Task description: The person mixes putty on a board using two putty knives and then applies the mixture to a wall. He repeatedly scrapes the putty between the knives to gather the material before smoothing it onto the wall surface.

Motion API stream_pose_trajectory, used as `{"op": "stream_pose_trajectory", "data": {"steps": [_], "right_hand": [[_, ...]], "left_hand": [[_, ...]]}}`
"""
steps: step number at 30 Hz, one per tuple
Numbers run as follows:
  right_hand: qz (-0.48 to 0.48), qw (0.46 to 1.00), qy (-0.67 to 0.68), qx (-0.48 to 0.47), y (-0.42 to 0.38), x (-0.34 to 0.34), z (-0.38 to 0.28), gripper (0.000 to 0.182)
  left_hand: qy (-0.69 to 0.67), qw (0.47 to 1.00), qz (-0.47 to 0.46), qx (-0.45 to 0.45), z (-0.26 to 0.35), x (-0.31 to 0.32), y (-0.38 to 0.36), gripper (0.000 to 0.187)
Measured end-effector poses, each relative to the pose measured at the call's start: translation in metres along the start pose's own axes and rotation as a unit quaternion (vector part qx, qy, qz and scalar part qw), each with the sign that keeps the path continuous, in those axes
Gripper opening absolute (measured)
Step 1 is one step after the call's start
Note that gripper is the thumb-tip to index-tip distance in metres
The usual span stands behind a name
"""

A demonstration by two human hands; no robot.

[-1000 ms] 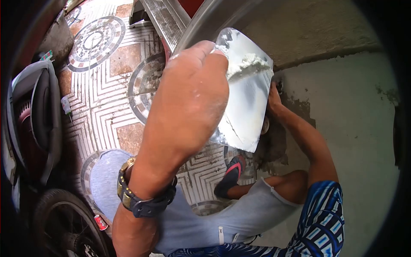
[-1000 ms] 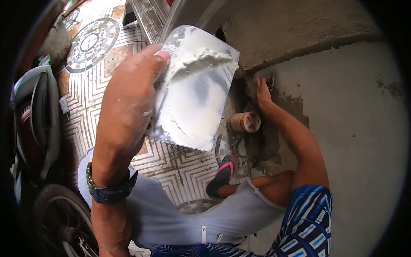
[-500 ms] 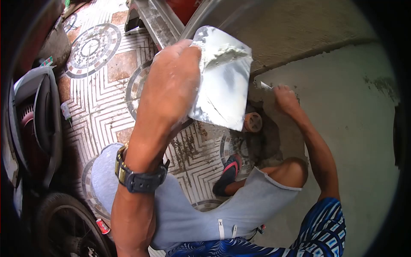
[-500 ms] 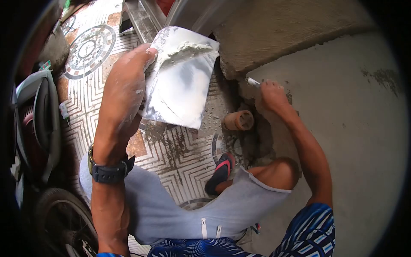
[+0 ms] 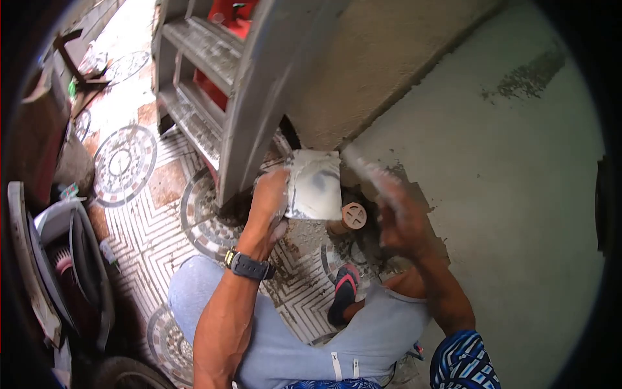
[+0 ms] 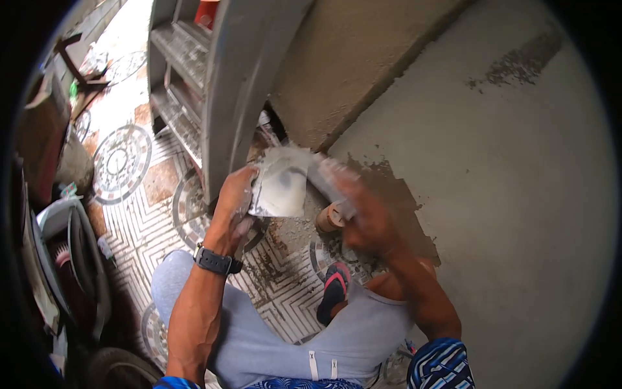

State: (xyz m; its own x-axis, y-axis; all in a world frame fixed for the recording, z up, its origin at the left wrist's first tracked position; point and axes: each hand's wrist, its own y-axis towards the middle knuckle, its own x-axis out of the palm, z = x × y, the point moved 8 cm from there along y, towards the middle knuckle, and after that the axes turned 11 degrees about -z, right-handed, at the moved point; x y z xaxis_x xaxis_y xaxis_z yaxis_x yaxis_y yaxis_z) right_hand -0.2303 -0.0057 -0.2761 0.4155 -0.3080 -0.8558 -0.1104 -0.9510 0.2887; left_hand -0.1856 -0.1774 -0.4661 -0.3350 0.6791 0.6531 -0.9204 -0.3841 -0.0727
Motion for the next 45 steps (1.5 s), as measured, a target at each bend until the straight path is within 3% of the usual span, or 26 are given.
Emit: {"op": "stream_pose_trajectory", "data": {"steps": [1,5,8,10,13,21,24,28,29,32,33,35,38,41,44,45], "right_hand": [[-0.03,0.997,-0.014,-0.069,0.002,0.006,-0.016,0.05],[-0.149,0.978,-0.102,-0.102,-0.008,0.032,-0.018,0.059],[-0.171,0.967,-0.156,-0.104,-0.021,0.037,-0.02,0.054],[-0.181,0.967,-0.151,-0.098,-0.031,0.04,-0.014,0.051],[-0.185,0.97,-0.142,-0.072,-0.041,0.038,0.001,0.051],[-0.185,0.97,-0.137,0.072,-0.069,0.019,0.059,0.06],[-0.214,0.951,-0.199,0.099,-0.085,0.015,0.08,0.062],[-0.134,0.974,-0.053,0.176,-0.092,0.0,0.099,0.063],[-0.069,0.981,-0.053,0.172,-0.089,-0.012,0.094,0.048],[-0.067,0.93,0.079,0.354,-0.09,-0.025,0.099,0.035],[-0.037,0.92,0.132,0.366,-0.089,-0.027,0.099,0.032],[0.023,0.891,0.239,0.384,-0.085,-0.023,0.098,0.03],[0.028,0.894,0.241,0.376,-0.091,-0.007,0.122,0.034],[-0.014,0.883,0.214,0.418,-0.073,-0.011,0.097,0.031],[-0.008,0.885,0.248,0.394,-0.061,-0.01,0.082,0.031],[0.021,0.903,0.256,0.343,-0.064,-0.002,0.092,0.03]], "left_hand": [[-0.071,0.997,-0.012,-0.039,-0.009,0.011,-0.002,0.023],[-0.229,0.971,-0.051,-0.052,-0.022,0.038,-0.006,0.022],[-0.093,0.99,-0.06,-0.085,-0.002,0.054,-0.013,0.024],[0.163,0.984,-0.075,0.015,-0.01,0.041,0.002,0.026],[-0.017,0.995,-0.081,-0.056,-0.018,0.05,-0.006,0.027],[-0.015,0.999,-0.021,-0.03,0.006,0.048,-0.012,0.027],[0.004,1.0,0.011,-0.003,0.026,0.035,-0.008,0.031],[0.063,0.995,0.001,0.081,0.048,0.028,-0.003,0.033],[0.085,0.992,-0.002,0.094,0.046,0.024,0.0,0.033],[0.138,0.986,0.003,0.089,0.041,0.021,0.001,0.032],[0.125,0.988,0.0,0.09,0.042,0.026,-0.001,0.031],[0.131,0.987,-0.003,0.097,0.043,0.031,-0.002,0.031],[0.18,0.978,0.001,0.108,0.045,0.023,-0.001,0.03],[0.189,0.976,0.016,0.104,0.043,0.017,0.0,0.03],[0.154,0.983,0.023,0.101,0.046,0.023,-0.002,0.03],[0.143,0.984,0.02,0.107,0.048,0.027,-0.003,0.029]]}}
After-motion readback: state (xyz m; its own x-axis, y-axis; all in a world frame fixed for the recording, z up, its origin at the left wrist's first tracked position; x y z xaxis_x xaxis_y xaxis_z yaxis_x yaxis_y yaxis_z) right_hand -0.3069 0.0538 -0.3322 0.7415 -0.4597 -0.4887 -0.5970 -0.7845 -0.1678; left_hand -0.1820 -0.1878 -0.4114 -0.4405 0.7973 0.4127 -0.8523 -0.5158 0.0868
